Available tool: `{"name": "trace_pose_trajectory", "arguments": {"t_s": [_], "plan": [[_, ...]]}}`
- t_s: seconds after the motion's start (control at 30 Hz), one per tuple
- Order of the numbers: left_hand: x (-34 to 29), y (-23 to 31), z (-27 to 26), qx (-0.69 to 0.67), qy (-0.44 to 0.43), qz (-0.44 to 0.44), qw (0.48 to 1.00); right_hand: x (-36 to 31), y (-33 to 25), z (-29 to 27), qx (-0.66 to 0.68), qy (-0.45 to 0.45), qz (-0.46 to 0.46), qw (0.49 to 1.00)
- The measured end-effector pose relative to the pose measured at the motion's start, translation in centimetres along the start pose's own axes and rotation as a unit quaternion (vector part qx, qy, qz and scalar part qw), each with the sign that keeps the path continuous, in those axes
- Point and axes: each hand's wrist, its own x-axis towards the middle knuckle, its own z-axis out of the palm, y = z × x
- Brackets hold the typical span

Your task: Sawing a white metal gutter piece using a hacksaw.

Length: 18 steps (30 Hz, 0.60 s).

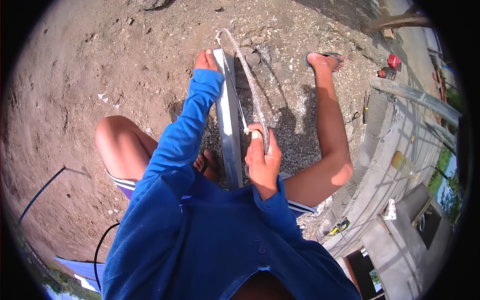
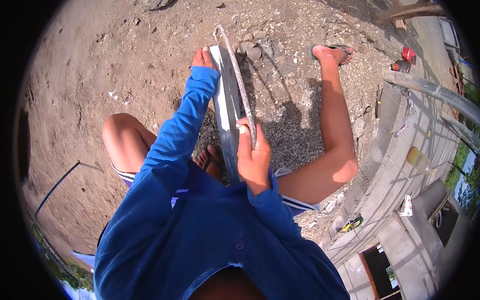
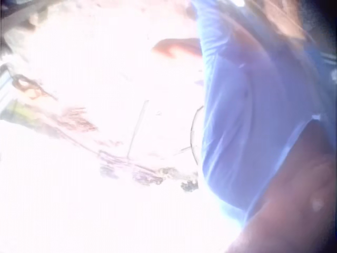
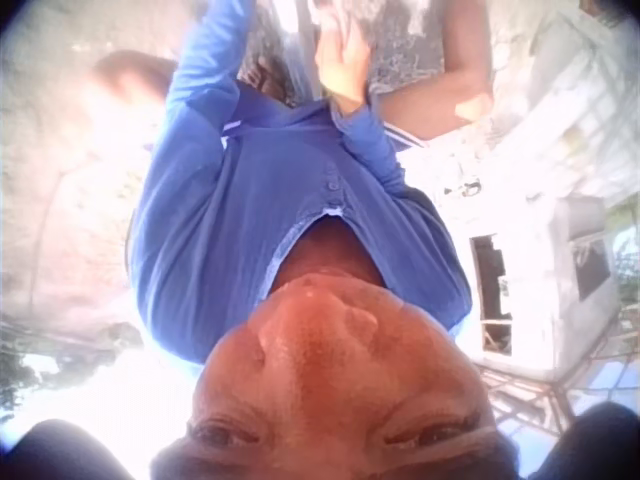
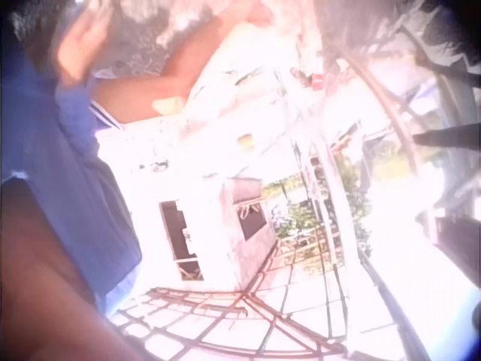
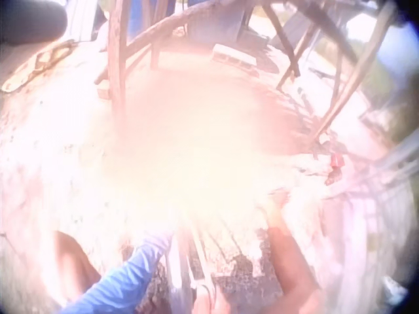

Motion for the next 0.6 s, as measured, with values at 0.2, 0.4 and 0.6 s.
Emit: {"name": "trace_pose_trajectory", "arguments": {"t_s": [0.2, 0.4, 0.6], "plan": [[-0.7, 2.5, 1.5, -0.013, -0.021, 0.0, 1.0, 11.5, 0.2, 4.7, -0.115, 0.072, -0.222, 0.966], [-0.3, 0.3, 0.0, 0.005, -0.015, -0.012, 1.0, 7.1, 0.1, 3.8, -0.08, 0.009, -0.058, 0.995], [-0.6, 1.3, 0.1, 0.004, -0.007, 0.002, 1.0, 1.1, -2.0, 0.1, -0.054, -0.01, -0.021, 0.998]]}}
